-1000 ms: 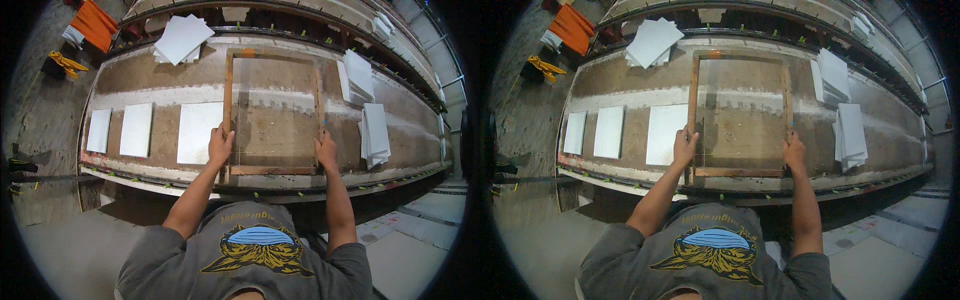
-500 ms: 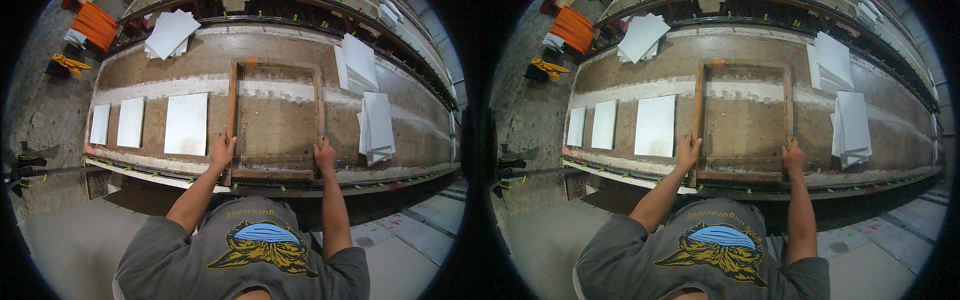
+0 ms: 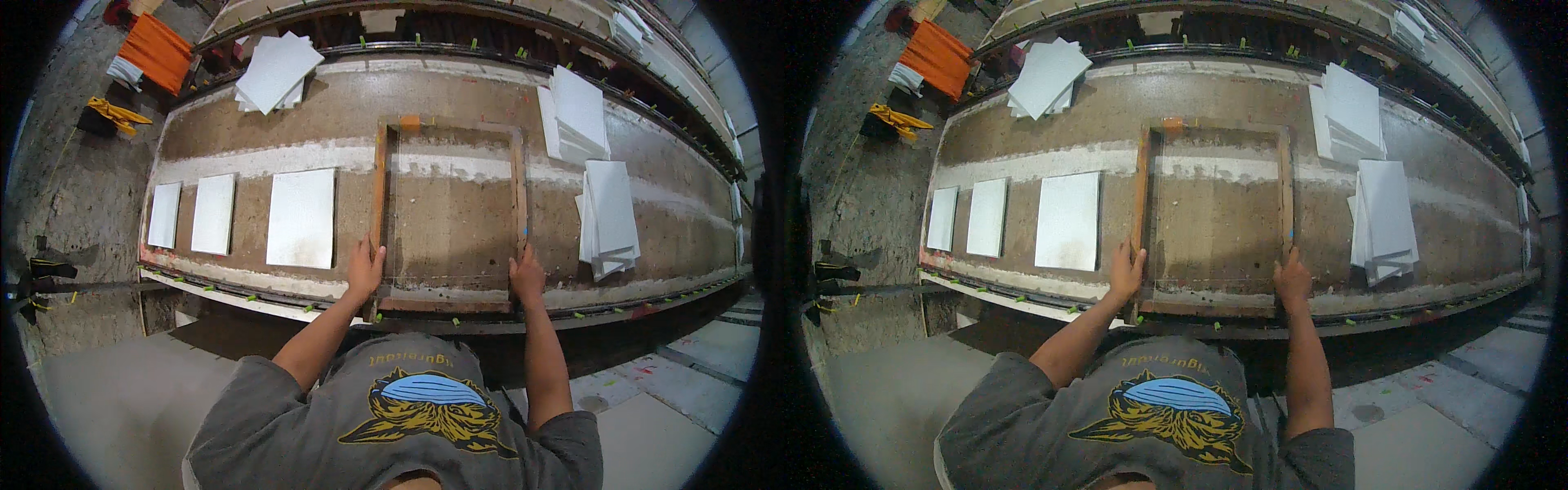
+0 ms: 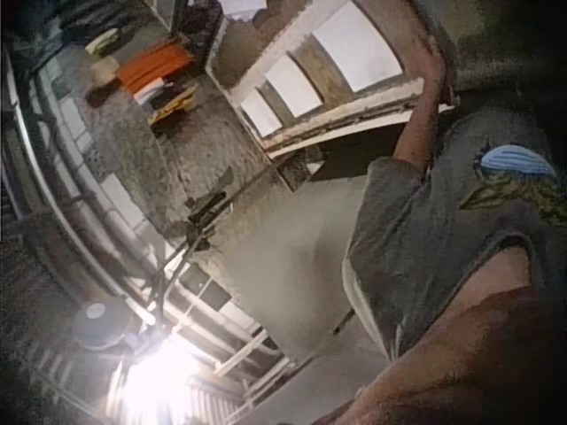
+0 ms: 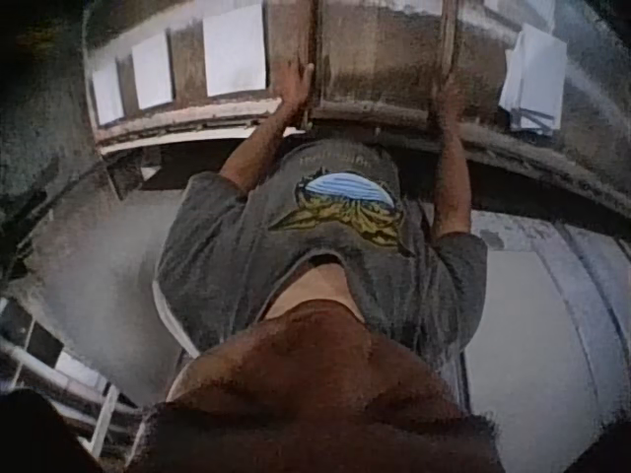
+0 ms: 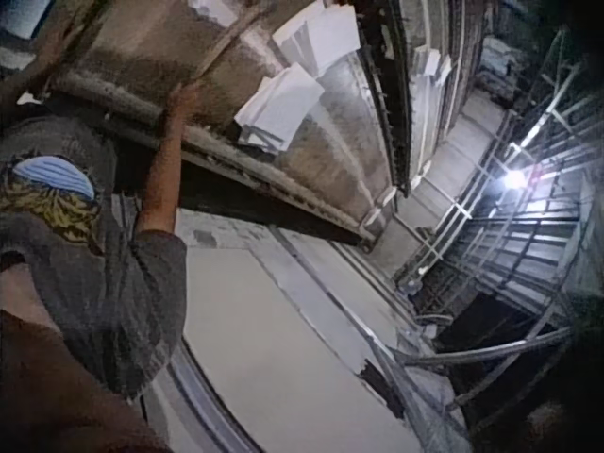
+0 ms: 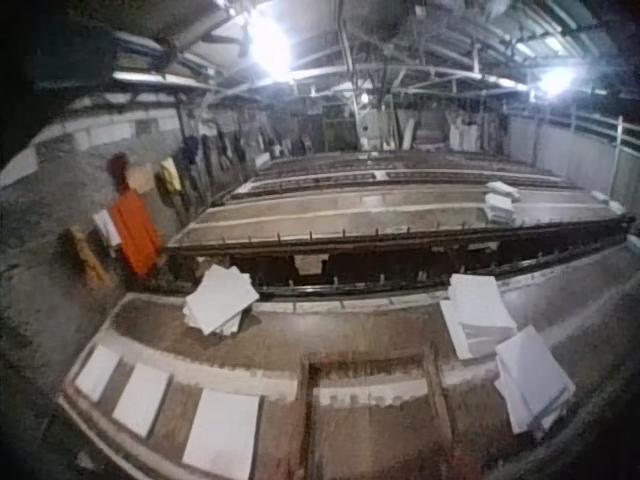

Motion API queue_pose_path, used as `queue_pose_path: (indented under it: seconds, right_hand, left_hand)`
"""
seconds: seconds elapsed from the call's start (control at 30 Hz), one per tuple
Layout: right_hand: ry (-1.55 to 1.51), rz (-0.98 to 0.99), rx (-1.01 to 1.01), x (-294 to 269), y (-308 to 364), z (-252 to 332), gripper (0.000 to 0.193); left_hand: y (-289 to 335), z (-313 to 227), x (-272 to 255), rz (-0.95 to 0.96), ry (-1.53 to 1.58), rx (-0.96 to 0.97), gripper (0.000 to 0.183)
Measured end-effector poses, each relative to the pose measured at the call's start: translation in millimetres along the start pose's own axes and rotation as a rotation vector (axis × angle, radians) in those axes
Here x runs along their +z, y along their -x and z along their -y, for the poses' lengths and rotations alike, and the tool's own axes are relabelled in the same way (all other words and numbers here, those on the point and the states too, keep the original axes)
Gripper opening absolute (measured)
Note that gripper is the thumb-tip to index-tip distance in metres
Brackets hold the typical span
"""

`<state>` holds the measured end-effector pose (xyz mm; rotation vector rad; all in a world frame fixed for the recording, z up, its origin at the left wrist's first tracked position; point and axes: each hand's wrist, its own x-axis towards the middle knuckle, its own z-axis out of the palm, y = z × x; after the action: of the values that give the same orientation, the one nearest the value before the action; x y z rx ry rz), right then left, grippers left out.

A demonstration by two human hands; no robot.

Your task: The person places white rectangular tiles one by one into a wooden frame on a conveyor belt. They pick tiles from a nearby stack, position them inside the frame, and then move the frame along the belt to the next station.

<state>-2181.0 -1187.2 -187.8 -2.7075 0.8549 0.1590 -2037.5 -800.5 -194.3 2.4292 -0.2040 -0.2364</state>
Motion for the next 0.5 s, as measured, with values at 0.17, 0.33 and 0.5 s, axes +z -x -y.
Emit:
queue_pose_path:
  seconds: [0.17, 0.33, 0.5]
  right_hand:
    - [0.042, 0.106, 0.048, -19, -3, 18, 0.071]
    - [0.164, -0.036, 0.032, -38, -2, 42, 0.07]
    - [0.039, -0.334, -0.256, -17, -41, 122, 0.07]
  left_hand:
    - [-3, 5, 2, -0.011, -0.009, 0.014, 0.061]
    - [2, 6, 0, -0.024, -0.045, -0.011, 0.06]
    - [-28, -4, -38, -0.076, -0.004, 0.084, 0.057]
